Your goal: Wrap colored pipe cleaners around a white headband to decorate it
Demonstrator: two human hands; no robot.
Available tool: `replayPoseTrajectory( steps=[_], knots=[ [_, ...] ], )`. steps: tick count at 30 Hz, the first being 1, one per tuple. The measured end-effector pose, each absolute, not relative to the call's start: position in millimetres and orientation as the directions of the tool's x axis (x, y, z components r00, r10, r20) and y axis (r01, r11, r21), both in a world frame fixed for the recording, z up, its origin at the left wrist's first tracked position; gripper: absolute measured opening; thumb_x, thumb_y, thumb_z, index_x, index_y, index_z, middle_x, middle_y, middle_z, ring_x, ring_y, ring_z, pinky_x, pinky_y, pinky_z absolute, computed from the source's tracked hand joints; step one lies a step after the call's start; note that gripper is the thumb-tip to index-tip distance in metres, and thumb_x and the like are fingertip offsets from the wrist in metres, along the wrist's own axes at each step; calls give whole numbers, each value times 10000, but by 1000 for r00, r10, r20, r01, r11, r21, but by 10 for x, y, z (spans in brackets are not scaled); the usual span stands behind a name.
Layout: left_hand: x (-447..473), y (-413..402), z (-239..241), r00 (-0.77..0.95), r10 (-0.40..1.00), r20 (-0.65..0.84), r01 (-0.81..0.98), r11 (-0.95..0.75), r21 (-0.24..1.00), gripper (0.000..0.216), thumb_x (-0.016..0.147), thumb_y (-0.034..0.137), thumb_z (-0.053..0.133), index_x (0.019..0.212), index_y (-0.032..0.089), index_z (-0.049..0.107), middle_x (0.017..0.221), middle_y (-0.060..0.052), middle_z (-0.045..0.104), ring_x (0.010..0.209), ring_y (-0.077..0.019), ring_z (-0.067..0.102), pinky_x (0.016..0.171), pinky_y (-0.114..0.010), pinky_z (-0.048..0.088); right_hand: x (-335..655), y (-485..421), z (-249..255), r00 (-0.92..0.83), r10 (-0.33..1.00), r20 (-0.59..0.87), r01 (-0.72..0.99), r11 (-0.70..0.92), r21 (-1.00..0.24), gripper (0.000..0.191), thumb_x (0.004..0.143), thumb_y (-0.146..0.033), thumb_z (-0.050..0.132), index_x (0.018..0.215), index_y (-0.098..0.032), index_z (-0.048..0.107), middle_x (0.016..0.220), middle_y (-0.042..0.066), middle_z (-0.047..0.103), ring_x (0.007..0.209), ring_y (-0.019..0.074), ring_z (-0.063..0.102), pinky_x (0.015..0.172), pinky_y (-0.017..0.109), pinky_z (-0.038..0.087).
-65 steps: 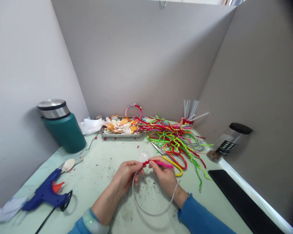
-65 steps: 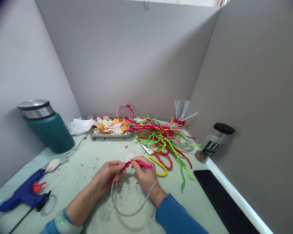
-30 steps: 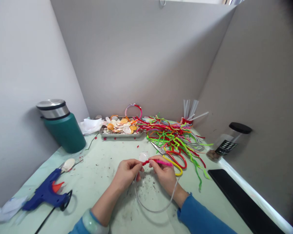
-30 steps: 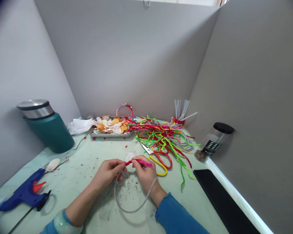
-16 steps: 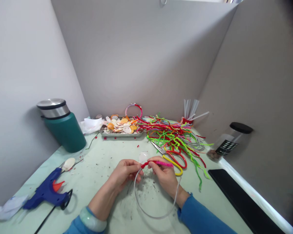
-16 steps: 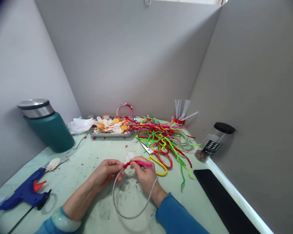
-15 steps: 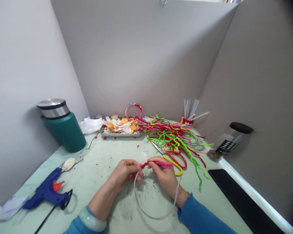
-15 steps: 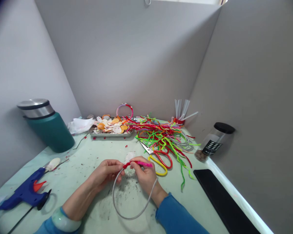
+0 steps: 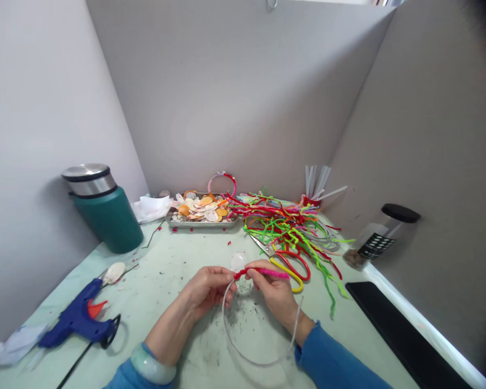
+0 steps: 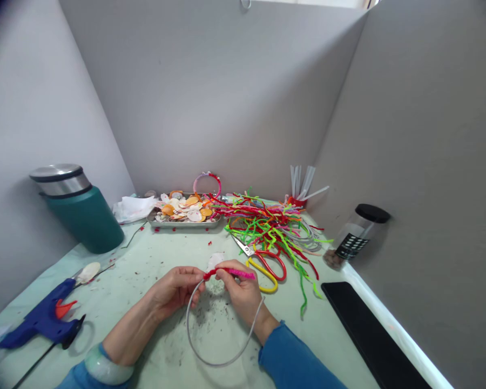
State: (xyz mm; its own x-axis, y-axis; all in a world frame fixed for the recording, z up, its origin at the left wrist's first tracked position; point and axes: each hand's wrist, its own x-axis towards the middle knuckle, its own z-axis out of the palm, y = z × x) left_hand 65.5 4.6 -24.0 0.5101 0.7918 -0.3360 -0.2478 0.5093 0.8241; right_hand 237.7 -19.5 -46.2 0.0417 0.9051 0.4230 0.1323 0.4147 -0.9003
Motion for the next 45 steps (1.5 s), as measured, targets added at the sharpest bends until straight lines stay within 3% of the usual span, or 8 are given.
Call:
replayPoseTrajectory(
  steps=[6, 20, 31, 36, 40, 43, 45],
  knots=[
    [686, 28, -237, 489, 828, -273, -243, 430, 870, 191, 660, 255, 700, 739, 121, 589, 592, 2, 571, 389, -62, 456, 389, -211, 444, 2379, -195, -473, 54, 898, 436, 159, 424, -892, 170, 824, -282, 557, 924, -210, 674, 715, 19, 632, 557, 120, 525, 496, 230, 427],
    [729, 7, -201, 421, 869, -260, -201, 369, 907, 212, 646, 297, 686, 685, 148, 541, 525, 36, 500, 358, -41, 353, 321, -161, 283, 2378, -215, -422, 32, 898, 440, 192, 426, -884, 161, 818, -288, 559, 888, -207, 679, 725, 26, 649, 612, 142, 581, 552, 246, 485],
    [764, 15, -237, 317, 924, -213, -172, 277, 945, 268, 619, 333, 710, 745, 133, 584, 438, 93, 355, 349, -28, 249, 308, -154, 179, 2365, -204, -392, -34, 870, 492, 339, 473, -813, 138, 840, -267, 525, 876, -198, 638, 807, 33, 649, 744, 167, 598, 667, 263, 459],
    [744, 58, -232, 234, 948, -216, -130, 251, 959, 289, 609, 351, 713, 751, 132, 588, 434, 98, 348, 342, -22, 223, 307, -160, 144, 2545, -101, -441, -106, 830, 548, 615, 488, -619, 151, 847, -196, 483, 913, -198, 618, 867, 62, 620, 817, 196, 559, 718, 305, 433],
    [724, 83, -259, 152, 963, -222, -64, 233, 970, 299, 610, 372, 704, 746, 129, 596, 441, 96, 367, 329, -17, 219, 309, -169, 126, 2808, -13, -448, 3, 841, 541, 913, 218, -345, 129, 816, -179, 506, 871, -192, 622, 886, 89, 608, 856, 235, 530, 769, 348, 388],
    [713, 90, -271, 103, 968, -229, -20, 232, 973, 290, 608, 374, 693, 737, 128, 608, 432, 94, 364, 326, -21, 229, 310, -174, 127, 2950, 0, -423, 89, 886, 456, 986, -12, -167, 146, 789, -255, 565, 900, -180, 623, 885, 122, 595, 850, 271, 532, 729, 356, 373],
    [708, 91, -265, 82, 971, -223, -2, 223, 975, 285, 607, 375, 687, 733, 131, 610, 435, 92, 373, 322, -22, 234, 310, -176, 129, 2991, -13, -393, 131, 920, 368, 988, -92, -123, 206, 798, -309, 559, 946, -175, 611, 893, 132, 589, 825, 273, 551, 684, 342, 371]
  ],
)
